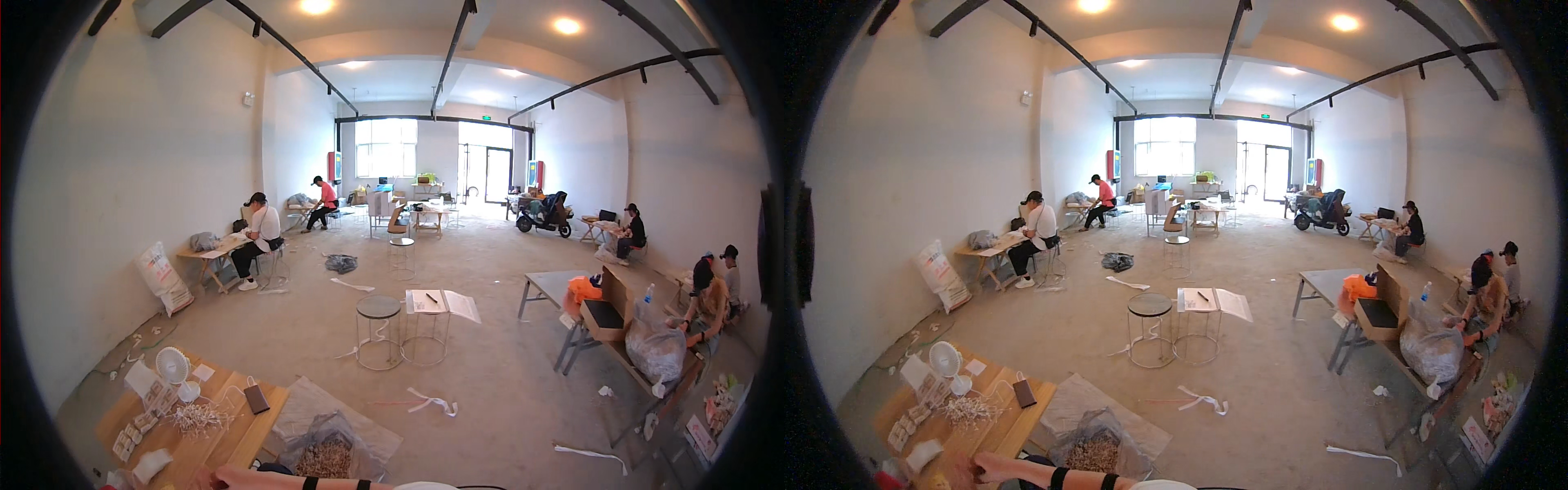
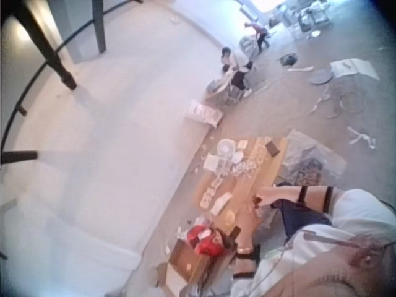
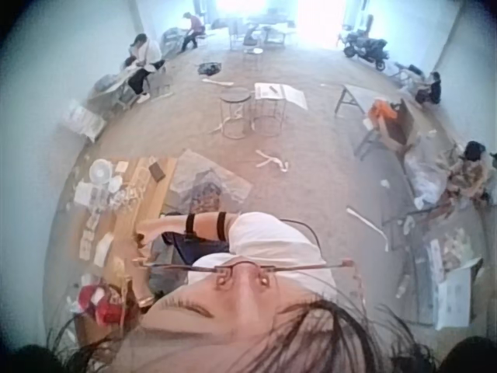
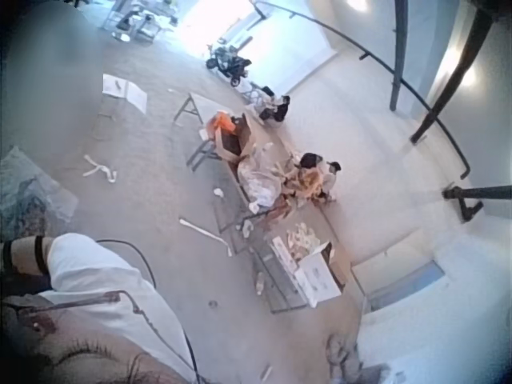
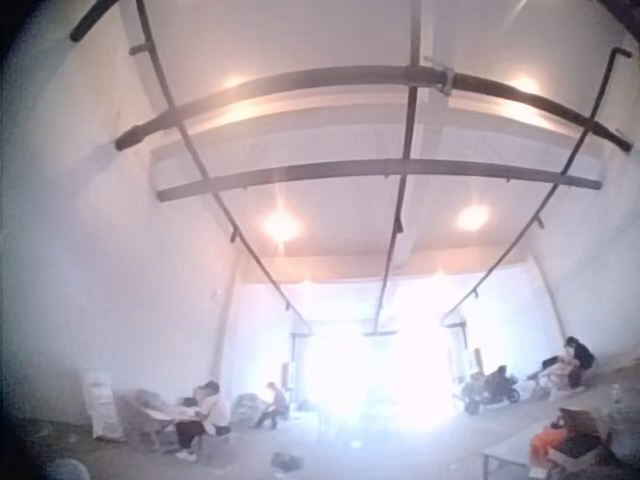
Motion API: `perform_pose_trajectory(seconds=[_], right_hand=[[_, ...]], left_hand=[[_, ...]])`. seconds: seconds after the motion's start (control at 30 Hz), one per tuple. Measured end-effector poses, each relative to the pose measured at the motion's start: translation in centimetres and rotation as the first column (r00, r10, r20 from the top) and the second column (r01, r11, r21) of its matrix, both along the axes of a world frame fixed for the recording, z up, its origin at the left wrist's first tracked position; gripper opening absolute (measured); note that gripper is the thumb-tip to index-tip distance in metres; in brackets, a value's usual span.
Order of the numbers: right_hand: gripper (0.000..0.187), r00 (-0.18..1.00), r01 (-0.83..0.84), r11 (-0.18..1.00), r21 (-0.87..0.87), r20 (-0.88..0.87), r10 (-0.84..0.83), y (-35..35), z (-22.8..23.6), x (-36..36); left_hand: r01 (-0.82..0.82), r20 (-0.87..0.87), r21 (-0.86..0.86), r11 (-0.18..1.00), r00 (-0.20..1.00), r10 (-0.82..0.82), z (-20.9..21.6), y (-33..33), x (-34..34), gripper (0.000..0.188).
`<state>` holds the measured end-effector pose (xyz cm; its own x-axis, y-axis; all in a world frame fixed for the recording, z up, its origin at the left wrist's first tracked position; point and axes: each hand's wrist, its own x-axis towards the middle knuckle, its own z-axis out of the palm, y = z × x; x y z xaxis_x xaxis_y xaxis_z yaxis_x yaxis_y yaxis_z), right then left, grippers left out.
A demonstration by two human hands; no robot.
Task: Sorting and arranging cotton swabs into neat rows on a table for packaging.
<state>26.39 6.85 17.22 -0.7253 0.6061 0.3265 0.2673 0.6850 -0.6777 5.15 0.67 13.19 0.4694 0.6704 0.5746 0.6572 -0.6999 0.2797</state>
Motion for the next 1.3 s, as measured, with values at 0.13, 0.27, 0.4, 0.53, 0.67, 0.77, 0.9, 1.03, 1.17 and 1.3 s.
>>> perform_pose_trajectory(seconds=[0.13, 0.27, 0.4, 0.53, 0.67, 0.77, 0.9, 1.03, 1.17, 1.3], right_hand=[[0.022, 0.983, -0.106, 0.993, -0.059, -0.157, 0.096, -0.3, -0.1, -1.8], [0.017, 0.952, -0.190, 0.971, -0.143, -0.270, 0.146, -0.1, -0.8, -2.9], [0.016, 0.952, -0.221, 0.954, -0.204, -0.259, 0.166, -1.7, 0.1, -3.2], [0.019, 0.974, -0.183, 0.952, -0.245, -0.175, 0.142, -2.1, 0.4, -3.4], [0.022, 0.979, -0.191, 0.933, -0.305, -0.122, 0.161, -3.9, 1.2, -4.6], [0.023, 0.913, -0.407, 0.781, -0.474, -0.206, 0.351, -4.4, -0.7, -6.4], [0.018, 0.935, -0.345, 0.823, -0.452, -0.086, 0.344, -6.2, 0.1, -7.1], [0.009, 0.919, -0.388, 0.773, -0.502, -0.147, 0.366, -7.2, -2.6, -10.1], [0.017, 0.859, -0.469, 0.671, -0.575, -0.119, 0.499, -8.5, -4.2, -12.5], [0.034, 0.825, -0.401, 0.651, -0.645, 0.055, 0.562, -8.5, -4.6, -14.0]], left_hand=[[-0.101, 0.025, -0.022, 0.995, 0.994, 0.102, 1.4, -2.2, 0.6, 0.052], [-0.194, 0.054, -0.051, 0.980, 0.979, 0.196, 2.0, -4.1, 1.0, 0.053], [-0.305, 0.089, -0.069, 0.950, 0.947, 0.310, 2.8, -5.6, 1.1, 0.055], [-0.375, 0.121, -0.091, 0.923, 0.915, 0.384, 3.9, -6.3, 1.9, 0.057], [-0.489, 0.066, -0.033, 0.871, 0.869, 0.491, 5.8, -9.9, 1.4, 0.058], [-0.491, -0.158, 0.189, 0.851, 0.840, 0.520, 7.1, -12.1, 1.2, 0.057], [-0.560, -0.137, 0.037, 0.828, 0.818, 0.559, 9.2, -14.3, 1.1, 0.057], [-0.588, -0.119, -0.058, 0.806, 0.806, 0.580, 7.4, -16.4, -1.8, 0.061], [-0.599, -0.052, -0.093, 0.795, 0.800, 0.597, 5.7, -19.2, -4.5, 0.061], [-0.660, 0.044, -0.224, 0.717, 0.728, 0.684, 4.1, -20.6, -7.2, 0.057]])
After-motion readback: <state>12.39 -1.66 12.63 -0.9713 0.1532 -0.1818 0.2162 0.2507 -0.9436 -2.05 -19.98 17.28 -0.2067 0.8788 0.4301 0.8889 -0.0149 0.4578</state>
